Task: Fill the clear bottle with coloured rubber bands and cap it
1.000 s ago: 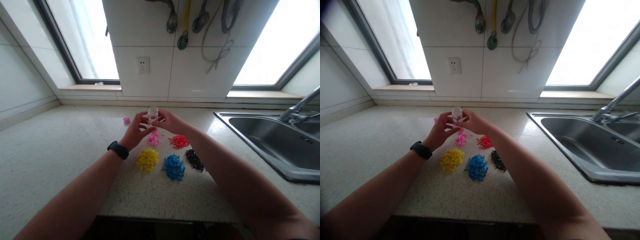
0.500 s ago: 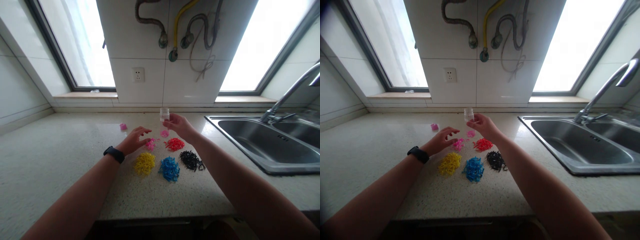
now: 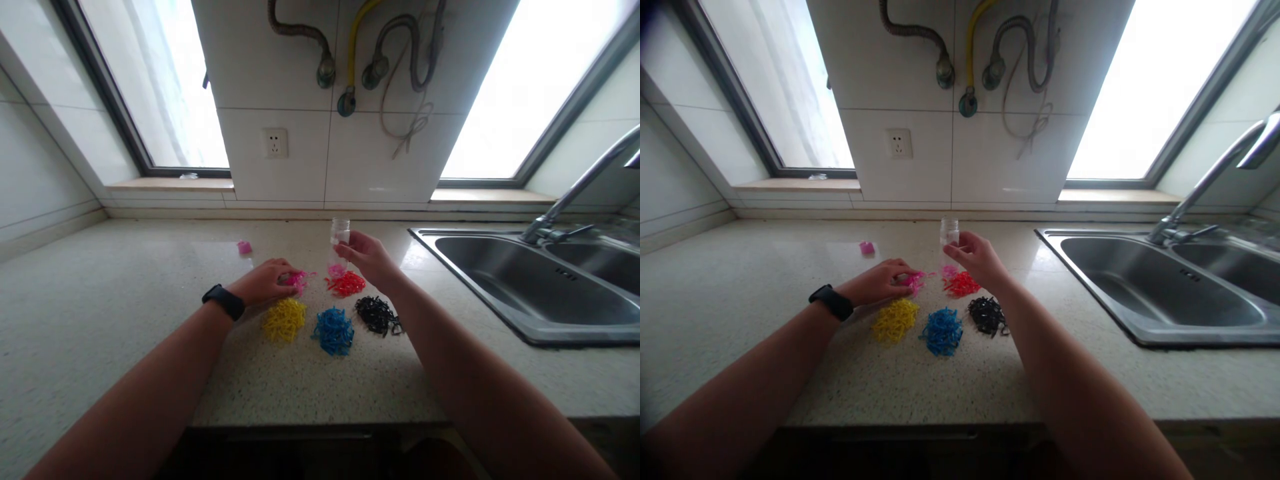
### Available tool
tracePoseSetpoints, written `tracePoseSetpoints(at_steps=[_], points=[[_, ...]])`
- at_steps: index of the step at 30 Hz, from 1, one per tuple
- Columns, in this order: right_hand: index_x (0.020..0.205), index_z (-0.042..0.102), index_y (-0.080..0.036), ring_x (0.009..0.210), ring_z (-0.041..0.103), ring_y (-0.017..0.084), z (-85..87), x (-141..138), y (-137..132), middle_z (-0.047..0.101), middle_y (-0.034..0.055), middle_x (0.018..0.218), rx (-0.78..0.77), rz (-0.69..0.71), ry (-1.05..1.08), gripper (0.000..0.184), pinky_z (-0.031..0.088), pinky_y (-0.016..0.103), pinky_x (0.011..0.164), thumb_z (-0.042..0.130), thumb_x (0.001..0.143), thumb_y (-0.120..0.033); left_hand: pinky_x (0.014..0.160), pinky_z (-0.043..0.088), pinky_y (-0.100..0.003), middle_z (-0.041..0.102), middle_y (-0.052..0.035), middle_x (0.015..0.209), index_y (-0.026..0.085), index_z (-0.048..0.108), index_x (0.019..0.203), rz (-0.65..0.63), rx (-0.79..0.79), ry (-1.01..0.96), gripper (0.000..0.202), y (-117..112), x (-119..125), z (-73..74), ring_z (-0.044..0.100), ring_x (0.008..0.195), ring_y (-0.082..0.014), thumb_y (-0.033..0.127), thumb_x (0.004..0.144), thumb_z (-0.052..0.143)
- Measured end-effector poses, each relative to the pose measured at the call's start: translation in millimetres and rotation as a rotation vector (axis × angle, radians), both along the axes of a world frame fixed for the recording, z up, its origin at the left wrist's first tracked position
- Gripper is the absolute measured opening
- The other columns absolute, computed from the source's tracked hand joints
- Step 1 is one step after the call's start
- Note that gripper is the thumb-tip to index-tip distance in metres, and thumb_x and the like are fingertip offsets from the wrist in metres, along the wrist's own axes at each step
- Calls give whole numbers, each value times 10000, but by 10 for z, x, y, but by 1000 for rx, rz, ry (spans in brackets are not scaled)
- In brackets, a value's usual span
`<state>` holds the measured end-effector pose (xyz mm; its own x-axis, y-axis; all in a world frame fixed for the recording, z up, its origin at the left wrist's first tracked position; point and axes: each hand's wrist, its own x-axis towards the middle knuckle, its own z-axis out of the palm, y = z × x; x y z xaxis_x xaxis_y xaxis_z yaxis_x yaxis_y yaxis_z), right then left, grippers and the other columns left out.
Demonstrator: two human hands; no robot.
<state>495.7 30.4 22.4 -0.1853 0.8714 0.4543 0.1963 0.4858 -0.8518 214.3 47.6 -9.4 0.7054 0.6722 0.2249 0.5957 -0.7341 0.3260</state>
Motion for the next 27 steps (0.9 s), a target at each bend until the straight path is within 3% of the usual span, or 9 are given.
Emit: tracePoseSetpoints(at_steps=[11, 27], points=[[973, 660, -162, 698, 545, 130, 35, -85, -92, 659, 56, 879, -2, -30, -118, 392, 435, 287, 636, 716, 782, -500, 759, 443, -292, 667, -72, 912, 182, 753, 1012, 85, 6, -53, 297, -24, 59, -10, 596, 816, -180, 421, 899, 616], [983, 646, -176, 705, 560, 127, -32, -162, -92, 679, 50, 907, 66, -68, -184, 366, 443, 277, 650, 719, 788, -477, 742, 454, -313, 664, -82, 882, 143, 716, 932, 212, 67, -222, 280, 126, 32, -119, 592, 794, -184, 383, 940, 572]])
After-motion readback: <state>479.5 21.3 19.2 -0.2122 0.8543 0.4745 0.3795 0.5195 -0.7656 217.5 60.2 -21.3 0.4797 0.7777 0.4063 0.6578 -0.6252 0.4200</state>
